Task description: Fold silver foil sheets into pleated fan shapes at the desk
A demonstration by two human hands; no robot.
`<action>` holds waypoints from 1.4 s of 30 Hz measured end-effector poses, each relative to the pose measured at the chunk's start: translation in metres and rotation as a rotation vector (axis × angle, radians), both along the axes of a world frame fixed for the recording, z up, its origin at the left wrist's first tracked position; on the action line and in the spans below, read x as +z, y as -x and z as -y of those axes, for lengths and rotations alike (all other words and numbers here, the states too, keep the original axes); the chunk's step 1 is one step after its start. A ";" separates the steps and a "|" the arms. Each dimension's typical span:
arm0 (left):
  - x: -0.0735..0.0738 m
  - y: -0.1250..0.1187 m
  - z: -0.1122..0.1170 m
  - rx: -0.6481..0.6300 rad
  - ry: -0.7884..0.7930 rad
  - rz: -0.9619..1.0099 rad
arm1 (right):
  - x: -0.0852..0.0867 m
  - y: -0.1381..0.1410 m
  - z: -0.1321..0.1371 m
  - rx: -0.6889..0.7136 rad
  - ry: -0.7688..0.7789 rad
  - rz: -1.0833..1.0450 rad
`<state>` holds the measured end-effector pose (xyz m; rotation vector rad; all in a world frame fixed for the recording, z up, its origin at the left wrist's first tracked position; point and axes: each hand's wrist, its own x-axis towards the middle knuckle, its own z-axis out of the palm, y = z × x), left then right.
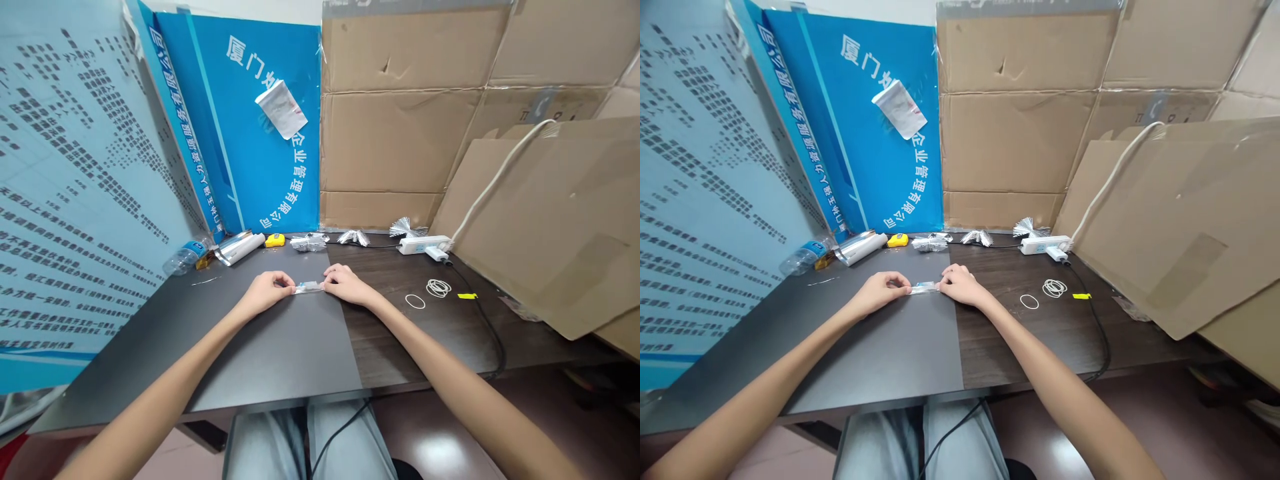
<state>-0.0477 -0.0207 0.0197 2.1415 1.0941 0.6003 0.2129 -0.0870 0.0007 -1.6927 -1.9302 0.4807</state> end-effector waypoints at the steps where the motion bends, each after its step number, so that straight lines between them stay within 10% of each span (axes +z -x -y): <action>1: 0.001 -0.001 0.000 0.003 -0.014 -0.015 | 0.000 0.000 -0.001 0.011 -0.025 -0.015; 17: 0.006 -0.002 0.008 -0.120 -0.074 -0.024 | 0.011 0.001 0.010 0.015 -0.066 -0.190; 26: -0.008 0.001 -0.001 -0.194 0.016 0.061 | 0.010 0.005 0.012 -0.078 0.205 -0.868; 42: -0.019 -0.009 0.007 -0.082 -0.177 0.154 | 0.008 0.018 0.018 -0.006 -0.010 -1.053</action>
